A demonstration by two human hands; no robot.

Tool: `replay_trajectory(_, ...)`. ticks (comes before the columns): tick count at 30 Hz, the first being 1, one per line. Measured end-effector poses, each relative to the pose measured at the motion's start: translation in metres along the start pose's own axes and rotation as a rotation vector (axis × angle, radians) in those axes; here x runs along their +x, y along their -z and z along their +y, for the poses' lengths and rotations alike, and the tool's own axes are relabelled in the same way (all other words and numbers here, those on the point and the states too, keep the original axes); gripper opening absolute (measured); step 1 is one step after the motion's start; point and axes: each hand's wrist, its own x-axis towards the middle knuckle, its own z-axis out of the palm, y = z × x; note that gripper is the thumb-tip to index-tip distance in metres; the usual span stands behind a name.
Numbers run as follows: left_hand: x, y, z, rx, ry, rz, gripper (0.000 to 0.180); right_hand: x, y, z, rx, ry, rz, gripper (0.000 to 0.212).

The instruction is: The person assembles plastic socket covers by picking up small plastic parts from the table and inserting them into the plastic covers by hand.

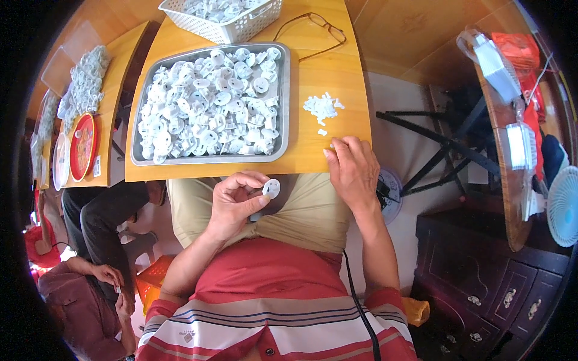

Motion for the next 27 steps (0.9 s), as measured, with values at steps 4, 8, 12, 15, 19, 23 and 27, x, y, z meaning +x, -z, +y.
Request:
replay_trajectory(4,-0.0004,-0.0006,-0.0005,0.006,0.021,0.009,0.025,0.0007,0.0037,0.0,0.011,0.08,-0.062,0.02)
replay_trajectory(8,0.0008,-0.002,0.0,-0.01,0.032,-0.005,0.025,0.0005,0.0026,0.0037,0.083,0.06,-0.051,0.02)
replay_trajectory(12,0.0015,-0.0014,0.0004,-0.015,0.043,-0.009,0.026,-0.0026,0.0026,0.0048,0.095,0.053,-0.034,0.02)
replay_trajectory(15,0.0006,0.0003,-0.0018,0.0,0.049,-0.003,0.026,-0.0042,0.0005,0.0065,0.096,0.087,-0.028,0.021)
replay_trajectory(19,-0.0002,0.0011,-0.0017,-0.005,0.053,-0.006,0.026,-0.0062,0.0006,0.0063,0.132,0.062,-0.02,0.021)
replay_trajectory(23,-0.0007,0.0015,-0.003,-0.026,0.047,-0.015,0.026,-0.0077,0.0011,0.0078,0.149,0.077,-0.019,0.02)
replay_trajectory(27,-0.0013,0.0011,-0.0035,-0.029,0.05,-0.01,0.026,-0.0093,0.0014,0.0095,0.175,0.091,-0.018,0.02)
